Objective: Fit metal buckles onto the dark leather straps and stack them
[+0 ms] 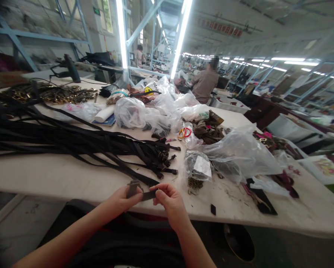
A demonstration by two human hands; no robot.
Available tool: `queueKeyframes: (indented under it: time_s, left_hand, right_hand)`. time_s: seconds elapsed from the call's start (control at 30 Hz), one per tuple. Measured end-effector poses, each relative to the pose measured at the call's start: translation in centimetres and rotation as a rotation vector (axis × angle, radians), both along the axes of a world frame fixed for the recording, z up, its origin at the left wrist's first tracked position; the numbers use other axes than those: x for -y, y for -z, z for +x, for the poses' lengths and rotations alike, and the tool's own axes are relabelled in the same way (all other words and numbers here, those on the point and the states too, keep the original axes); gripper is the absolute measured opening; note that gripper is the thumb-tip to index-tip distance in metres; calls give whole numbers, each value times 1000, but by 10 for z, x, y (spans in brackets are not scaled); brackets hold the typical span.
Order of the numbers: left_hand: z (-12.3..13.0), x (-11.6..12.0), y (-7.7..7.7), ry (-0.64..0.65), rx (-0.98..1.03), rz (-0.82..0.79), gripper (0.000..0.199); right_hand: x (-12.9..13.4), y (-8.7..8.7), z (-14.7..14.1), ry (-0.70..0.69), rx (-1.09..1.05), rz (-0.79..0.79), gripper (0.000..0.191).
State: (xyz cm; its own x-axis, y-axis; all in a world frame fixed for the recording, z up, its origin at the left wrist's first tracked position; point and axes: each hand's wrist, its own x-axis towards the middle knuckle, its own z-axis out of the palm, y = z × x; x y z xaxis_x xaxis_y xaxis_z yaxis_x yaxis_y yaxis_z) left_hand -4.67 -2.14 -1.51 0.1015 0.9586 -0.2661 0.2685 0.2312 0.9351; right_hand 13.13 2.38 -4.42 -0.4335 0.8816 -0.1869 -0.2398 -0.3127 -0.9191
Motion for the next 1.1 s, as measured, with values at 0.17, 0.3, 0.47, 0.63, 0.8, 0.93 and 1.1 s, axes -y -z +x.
queueKeyframes:
  time_s: [0.17, 0.3, 0.47, 0.63, 0.8, 0.93, 1.1]
  left_hand:
    - [-7, -3, -6, 87, -1, -30, 21]
    - [4, -2, -1, -24, 117, 93, 27]
    - [11, 6, -1, -36, 429, 11, 33]
    - [17, 11, -9, 75, 395, -52, 38]
    - [14, 8, -10, -29, -80, 217, 37]
    - [11, 3, -8, 6, -492, 287, 32]
    - [14, -3, 1, 62, -744, 349, 25]
  right_hand:
    - [7, 3, -5, -60, 62, 28, 20]
    - [12, 7, -13, 2, 100, 117, 30]
    - [11, -5, -1, -44, 151, 416, 39]
    - [12, -21, -4, -113, 202, 505, 24]
    - [9, -20, -12, -41, -43, 276, 23]
    - [5, -25, -13, -229, 96, 128, 31]
    - [9, -27, -20, -302, 176, 133, 40]
